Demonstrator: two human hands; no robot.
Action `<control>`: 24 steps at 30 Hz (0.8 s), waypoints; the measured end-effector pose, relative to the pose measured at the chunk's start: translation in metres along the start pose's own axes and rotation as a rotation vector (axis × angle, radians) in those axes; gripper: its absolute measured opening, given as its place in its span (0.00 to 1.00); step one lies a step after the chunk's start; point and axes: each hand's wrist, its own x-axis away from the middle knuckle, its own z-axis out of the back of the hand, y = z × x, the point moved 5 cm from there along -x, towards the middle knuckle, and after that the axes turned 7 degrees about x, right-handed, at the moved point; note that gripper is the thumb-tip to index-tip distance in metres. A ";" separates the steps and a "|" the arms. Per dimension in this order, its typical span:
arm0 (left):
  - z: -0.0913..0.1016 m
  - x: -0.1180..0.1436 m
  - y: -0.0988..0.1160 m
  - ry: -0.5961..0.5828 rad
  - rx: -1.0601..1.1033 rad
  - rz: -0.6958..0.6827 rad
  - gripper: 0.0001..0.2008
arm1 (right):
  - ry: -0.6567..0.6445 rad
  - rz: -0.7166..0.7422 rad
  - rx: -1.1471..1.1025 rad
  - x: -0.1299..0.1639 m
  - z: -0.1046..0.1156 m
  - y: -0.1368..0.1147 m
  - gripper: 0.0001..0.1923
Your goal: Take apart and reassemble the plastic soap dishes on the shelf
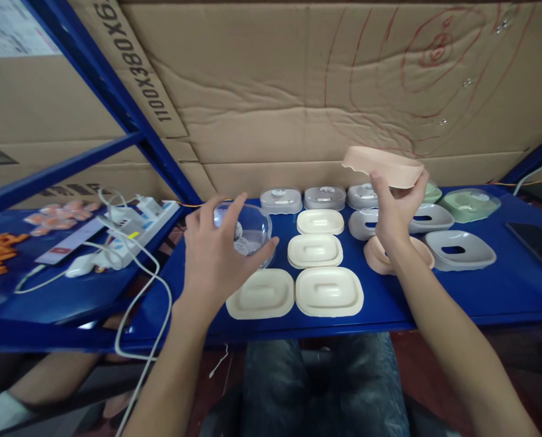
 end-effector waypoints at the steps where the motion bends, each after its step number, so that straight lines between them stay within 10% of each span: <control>1: -0.004 0.008 -0.002 -0.033 -0.033 0.023 0.41 | -0.008 0.007 -0.005 0.001 0.000 -0.001 0.37; 10: -0.043 0.028 -0.016 -0.304 -0.190 0.194 0.43 | -0.065 0.045 0.068 0.004 -0.002 0.004 0.40; 24: -0.044 -0.002 -0.019 -0.436 -0.223 0.169 0.42 | -0.093 0.056 0.055 0.004 -0.004 -0.003 0.36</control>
